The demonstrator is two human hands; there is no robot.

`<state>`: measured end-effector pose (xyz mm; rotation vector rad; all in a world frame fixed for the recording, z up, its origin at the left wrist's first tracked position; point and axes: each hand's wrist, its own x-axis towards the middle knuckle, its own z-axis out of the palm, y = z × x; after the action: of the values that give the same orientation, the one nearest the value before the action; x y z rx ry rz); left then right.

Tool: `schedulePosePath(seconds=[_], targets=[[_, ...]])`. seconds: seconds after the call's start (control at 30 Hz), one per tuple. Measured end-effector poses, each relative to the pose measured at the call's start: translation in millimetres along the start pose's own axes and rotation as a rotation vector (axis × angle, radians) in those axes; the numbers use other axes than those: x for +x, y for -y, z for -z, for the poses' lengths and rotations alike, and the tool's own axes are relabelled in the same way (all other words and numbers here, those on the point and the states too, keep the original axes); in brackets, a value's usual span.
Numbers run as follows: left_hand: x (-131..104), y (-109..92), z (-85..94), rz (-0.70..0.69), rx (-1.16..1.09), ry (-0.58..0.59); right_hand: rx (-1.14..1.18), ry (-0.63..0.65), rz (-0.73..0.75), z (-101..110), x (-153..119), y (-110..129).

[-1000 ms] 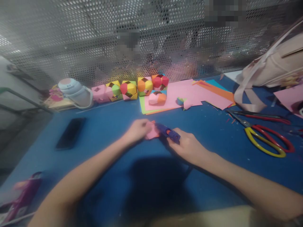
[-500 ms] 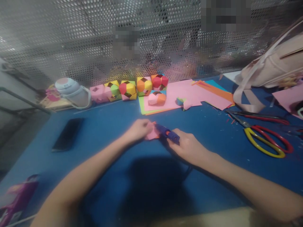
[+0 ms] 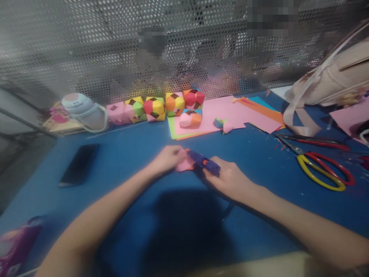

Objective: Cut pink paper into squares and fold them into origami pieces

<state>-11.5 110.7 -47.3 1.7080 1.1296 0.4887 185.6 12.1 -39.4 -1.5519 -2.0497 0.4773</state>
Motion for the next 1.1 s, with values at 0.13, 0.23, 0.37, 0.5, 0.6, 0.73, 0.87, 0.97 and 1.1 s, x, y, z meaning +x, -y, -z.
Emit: schedulePosePath(seconds=[0.13, 0.23, 0.37, 0.5, 0.6, 0.73, 0.87, 0.97, 1.1], targets=[[-0.4, 1.2, 0.0, 0.004, -0.009, 0.000, -0.019, 0.017, -0.022, 0.4, -0.2, -0.4], [-1.0, 3.1, -0.3, -0.008, -0.014, -0.017, -0.013, -0.003, -0.021, 0.7, -1.5, -0.9], [-1.1, 7.7, -1.4, -0.020, -0.032, -0.040, 0.018, -0.010, -0.005, -0.1, -2.3, -1.6], [-1.1, 12.0, -2.6, -0.020, -0.040, -0.067, 0.037, -0.016, -0.031, 0.7, -2.0, -1.2], [-1.8, 12.3, -3.0, -0.022, -0.035, -0.073, 0.060, -0.051, -0.002, 1.4, -2.0, -0.1], [-3.0, 10.6, -3.1, -0.025, -0.036, -0.080, 0.059, -0.050, 0.004, 1.5, -2.2, 0.7], [-3.6, 9.8, -3.4, -0.019, -0.067, -0.086, 0.077, -0.061, 0.004, 1.8, -2.5, 1.4], [-3.5, 10.5, -4.1, -0.006, -0.116, -0.115, 0.081, -0.038, -0.015, 1.7, -2.6, 0.7], [-2.7, 11.5, -6.9, 0.014, -0.240, -0.200, 0.108, -0.106, -0.057, 0.4, -2.3, -5.6]])
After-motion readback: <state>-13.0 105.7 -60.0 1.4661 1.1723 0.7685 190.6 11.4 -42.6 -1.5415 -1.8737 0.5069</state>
